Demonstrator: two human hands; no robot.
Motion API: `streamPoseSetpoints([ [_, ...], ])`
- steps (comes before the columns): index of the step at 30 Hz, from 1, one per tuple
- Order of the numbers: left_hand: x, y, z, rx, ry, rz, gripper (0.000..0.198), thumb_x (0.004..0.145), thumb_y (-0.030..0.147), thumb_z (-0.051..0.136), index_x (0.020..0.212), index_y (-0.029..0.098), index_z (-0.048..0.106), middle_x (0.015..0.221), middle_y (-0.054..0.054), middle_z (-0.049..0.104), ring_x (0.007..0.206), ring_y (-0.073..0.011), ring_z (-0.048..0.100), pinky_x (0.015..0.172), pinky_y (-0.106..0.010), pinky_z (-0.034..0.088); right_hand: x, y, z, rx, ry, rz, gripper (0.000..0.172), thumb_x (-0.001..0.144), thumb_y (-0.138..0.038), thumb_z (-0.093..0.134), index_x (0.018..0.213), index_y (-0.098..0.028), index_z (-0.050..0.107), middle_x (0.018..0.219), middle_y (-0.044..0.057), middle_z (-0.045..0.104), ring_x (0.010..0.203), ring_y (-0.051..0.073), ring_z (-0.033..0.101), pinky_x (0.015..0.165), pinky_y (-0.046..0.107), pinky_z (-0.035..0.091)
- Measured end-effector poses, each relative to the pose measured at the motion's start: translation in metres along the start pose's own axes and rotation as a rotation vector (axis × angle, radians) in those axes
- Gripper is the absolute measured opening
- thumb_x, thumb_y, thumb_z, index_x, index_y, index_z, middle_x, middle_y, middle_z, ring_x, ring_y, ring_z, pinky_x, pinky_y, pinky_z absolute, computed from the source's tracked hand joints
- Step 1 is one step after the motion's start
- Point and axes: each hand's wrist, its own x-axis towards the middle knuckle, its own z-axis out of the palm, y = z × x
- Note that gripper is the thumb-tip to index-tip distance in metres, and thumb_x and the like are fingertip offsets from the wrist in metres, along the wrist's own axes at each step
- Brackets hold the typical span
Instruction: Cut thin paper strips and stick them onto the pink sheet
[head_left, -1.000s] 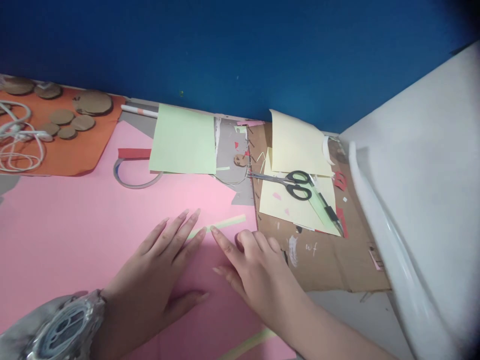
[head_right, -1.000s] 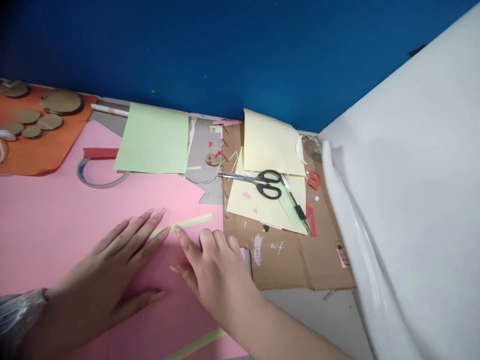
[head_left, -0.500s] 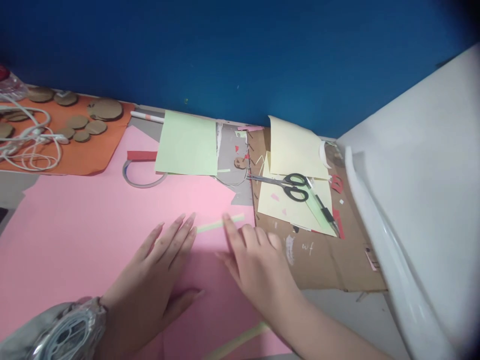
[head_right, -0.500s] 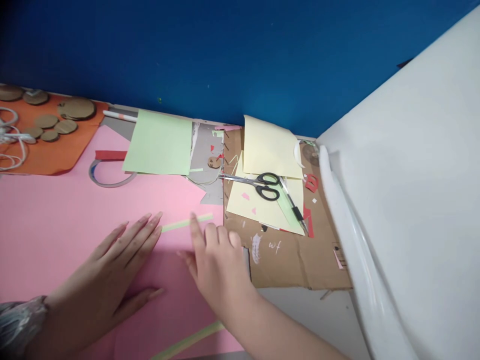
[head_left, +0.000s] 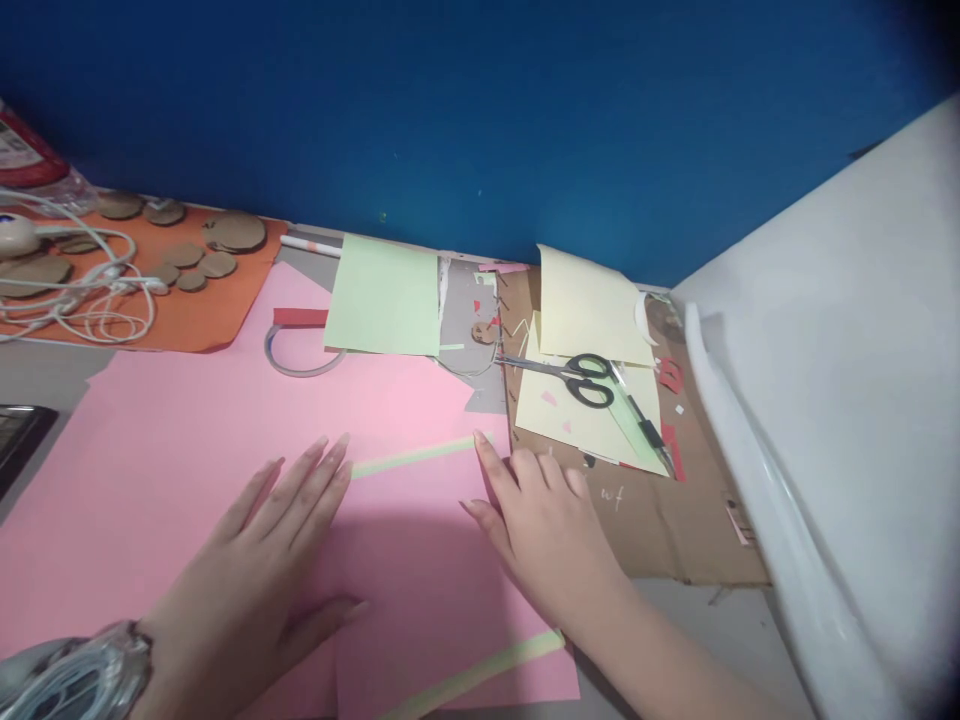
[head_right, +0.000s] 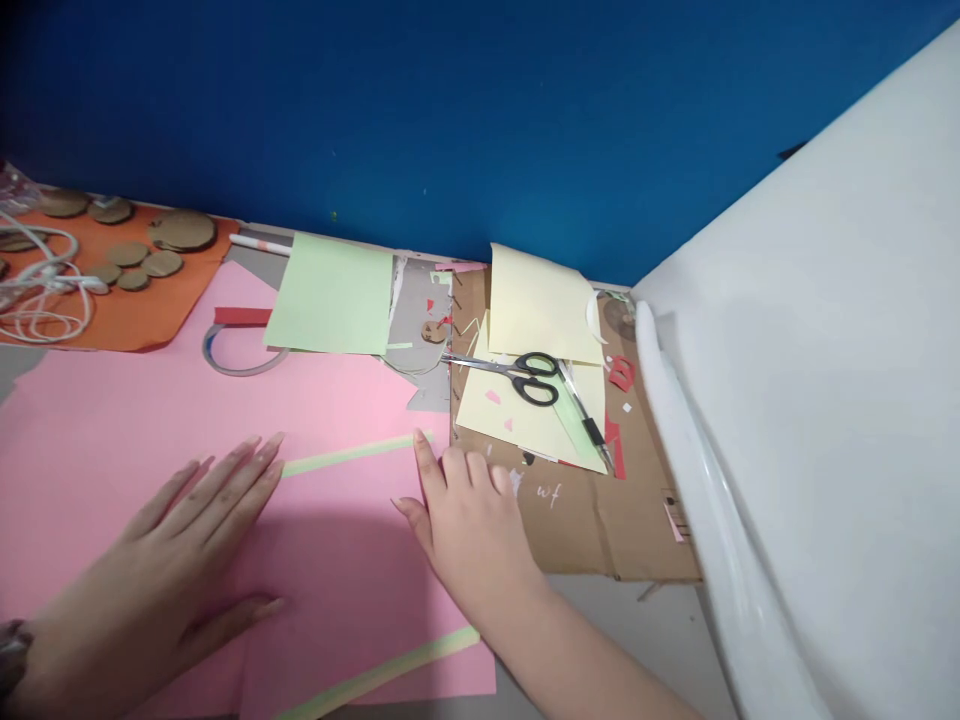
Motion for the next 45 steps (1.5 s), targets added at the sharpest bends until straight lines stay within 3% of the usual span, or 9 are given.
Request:
streamPoseSetpoints([
  [8,-0.020,-0.006,0.001,-0.011,0.060,-0.187,0.102,0.074,0.073,0.044,0.147,0.007,0.015,0.150,-0.023,0.024,0.136,-0.0411,0.027,0.107,-0.056,0.021,0.002,0.002,0.000,0.102,0.056,0.081,0.071,0.089,-0.057,0.040,0.138,-0.006,0.038,0.100,0.014,0.058,0.089,0.029,0.049,0.076,0.041,0.036],
  [14,0.013,-0.014,-0.018,-0.279,-0.018,-0.350,0.074,0.079,0.059,0.054,0.137,0.018,0.033,0.137,-0.013,0.045,0.124,-0.0306,0.042,0.098,-0.045,0.038,0.027,0.011,-0.020,0.397,0.090,-0.058,0.033,0.091,-0.041,0.049,0.118,-0.021,0.052,0.117,0.009,0.054,0.109,0.024,0.048,0.090,0.039,0.036],
  [19,0.048,-0.018,-0.020,-0.501,-0.082,-0.372,0.053,0.077,0.051,0.059,0.118,0.018,0.051,0.099,-0.006,0.061,0.090,-0.0238,0.057,0.081,-0.040,0.045,0.047,0.007,-0.026,0.506,0.013,-0.139,0.019,0.089,-0.037,0.055,0.101,-0.021,0.056,0.100,0.005,0.058,0.098,0.020,0.052,0.086,0.036,0.038],
  [24,0.058,-0.021,-0.025,-0.761,-0.129,-0.408,0.027,0.085,0.045,0.049,0.086,0.019,0.058,0.071,0.001,0.056,0.064,-0.0153,0.051,0.060,-0.028,0.041,0.045,0.010,-0.028,0.618,-0.071,-0.128,0.017,0.093,-0.032,0.048,0.084,-0.020,0.057,0.092,0.002,0.056,0.089,0.016,0.052,0.080,0.031,0.039],
  [29,0.058,-0.019,-0.031,-0.907,-0.116,-0.454,0.027,0.084,0.046,0.050,0.079,0.020,0.056,0.072,0.001,0.056,0.065,-0.0149,0.050,0.063,-0.027,0.041,0.039,0.015,-0.035,0.771,-0.091,-0.092,0.020,0.095,-0.025,0.043,0.080,-0.021,0.054,0.085,-0.002,0.060,0.081,0.012,0.054,0.075,0.026,0.038],
  [34,0.056,-0.022,-0.029,-0.993,-0.055,-0.463,0.036,0.090,0.044,0.038,0.062,0.022,0.039,0.061,0.004,0.037,0.060,-0.0133,0.037,0.059,-0.025,0.036,0.036,0.013,-0.040,0.830,-0.162,-0.081,0.021,0.094,-0.025,0.042,0.078,-0.020,0.054,0.082,-0.002,0.061,0.077,0.012,0.056,0.066,0.023,0.039],
  [38,0.053,-0.027,-0.022,-1.025,-0.014,-0.497,0.034,0.091,0.044,0.035,0.065,0.022,0.037,0.065,0.003,0.036,0.063,-0.0139,0.036,0.059,-0.025,0.036,0.034,0.020,-0.041,0.809,-0.180,-0.117,0.029,0.097,-0.032,0.035,0.078,-0.020,0.054,0.082,0.000,0.061,0.077,0.014,0.056,0.067,0.025,0.041],
  [43,0.057,-0.027,-0.019,-0.928,-0.015,-0.501,0.037,0.090,0.047,0.036,0.063,0.022,0.034,0.060,0.004,0.032,0.058,-0.0130,0.034,0.054,-0.026,0.033,0.038,0.080,-0.031,0.300,0.188,0.112,0.022,0.093,-0.021,0.041,0.102,-0.015,0.060,0.104,0.012,0.061,0.098,0.026,0.055,0.082,0.038,0.040],
  [45,0.060,-0.028,-0.022,-0.872,-0.040,-0.488,0.036,0.090,0.047,0.037,0.064,0.022,0.038,0.059,0.004,0.037,0.057,-0.0126,0.038,0.054,-0.026,0.035,0.039,0.107,-0.022,0.136,0.223,0.183,0.024,0.089,-0.019,0.046,0.108,-0.013,0.059,0.106,0.013,0.061,0.099,0.030,0.054,0.085,0.042,0.040],
])
